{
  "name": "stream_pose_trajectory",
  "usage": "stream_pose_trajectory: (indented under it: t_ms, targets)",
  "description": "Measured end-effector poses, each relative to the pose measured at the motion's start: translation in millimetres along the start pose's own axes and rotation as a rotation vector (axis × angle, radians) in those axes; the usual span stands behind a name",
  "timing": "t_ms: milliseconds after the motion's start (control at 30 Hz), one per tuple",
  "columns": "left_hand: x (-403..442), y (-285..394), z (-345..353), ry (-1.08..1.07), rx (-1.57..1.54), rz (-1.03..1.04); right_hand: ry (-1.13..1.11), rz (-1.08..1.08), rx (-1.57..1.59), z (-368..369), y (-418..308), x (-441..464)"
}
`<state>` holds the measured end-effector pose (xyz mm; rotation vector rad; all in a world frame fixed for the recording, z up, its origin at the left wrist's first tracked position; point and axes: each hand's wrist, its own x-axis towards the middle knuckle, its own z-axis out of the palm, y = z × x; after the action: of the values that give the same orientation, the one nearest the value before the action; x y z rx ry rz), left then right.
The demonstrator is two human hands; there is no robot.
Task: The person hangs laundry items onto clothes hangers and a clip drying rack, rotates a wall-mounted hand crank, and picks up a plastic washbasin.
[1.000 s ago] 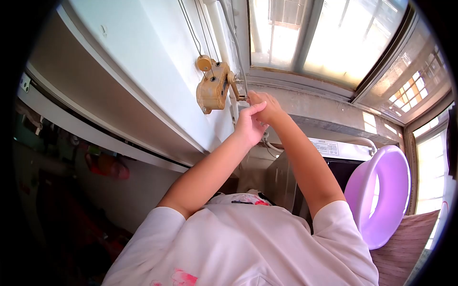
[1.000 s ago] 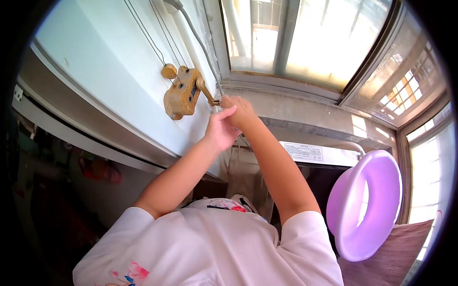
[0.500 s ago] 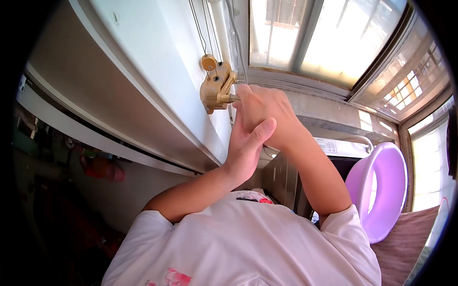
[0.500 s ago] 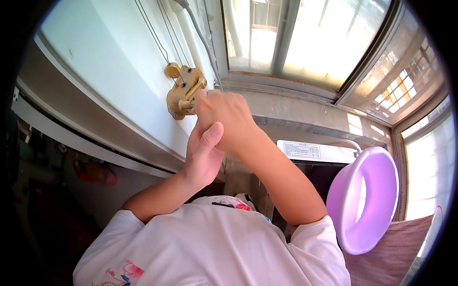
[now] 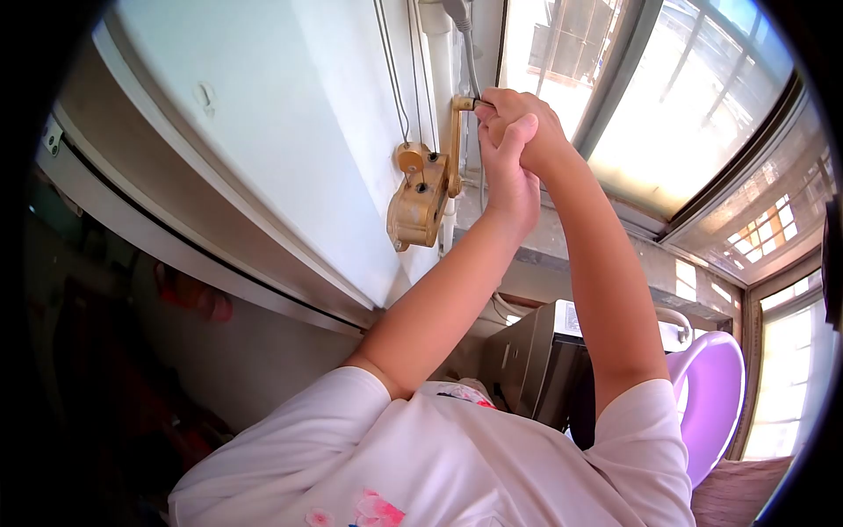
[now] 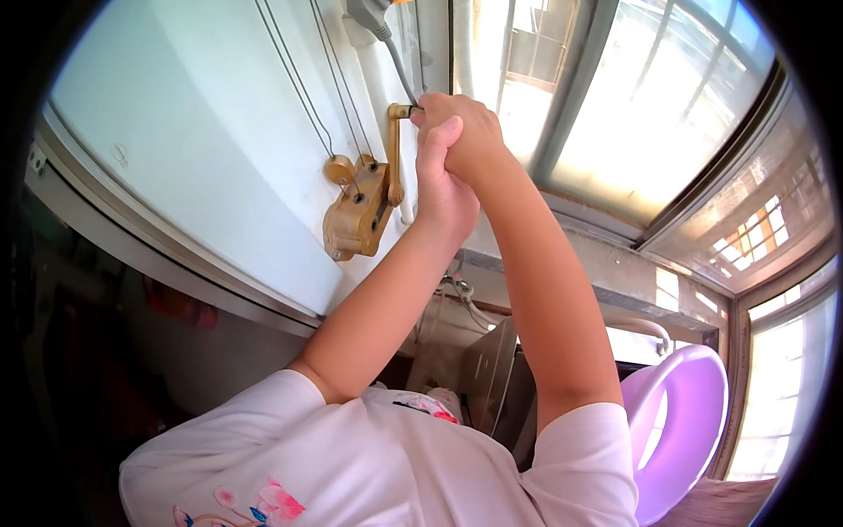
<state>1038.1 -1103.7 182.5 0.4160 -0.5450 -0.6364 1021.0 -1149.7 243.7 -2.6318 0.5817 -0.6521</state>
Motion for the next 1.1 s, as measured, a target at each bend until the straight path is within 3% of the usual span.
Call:
stream_pose_trajectory:
  t_ms: [200,433,600,1033,1100]
  targets:
    - [2,-45,-49,0.242,-0.041,-0.153,-0.095,0.093,0.01,64,59,2]
    - [-69,-50,-90,0.356,0.041,-0.346,-0.246,0.142,0.079,116,69,-65]
    - [-120,-12,-101,0.209,0.214,-0.5,-0.264,0.149,0.079,125,43,-120]
    - [-172,38,-87,-0.017,0.356,-0.516,-0.311,0.113,0.051,91,-12,-162]
    - [-172,40,-78,-0.022,0.29,-0.449,-0.245,-0.018,0.011,84,-12,-162]
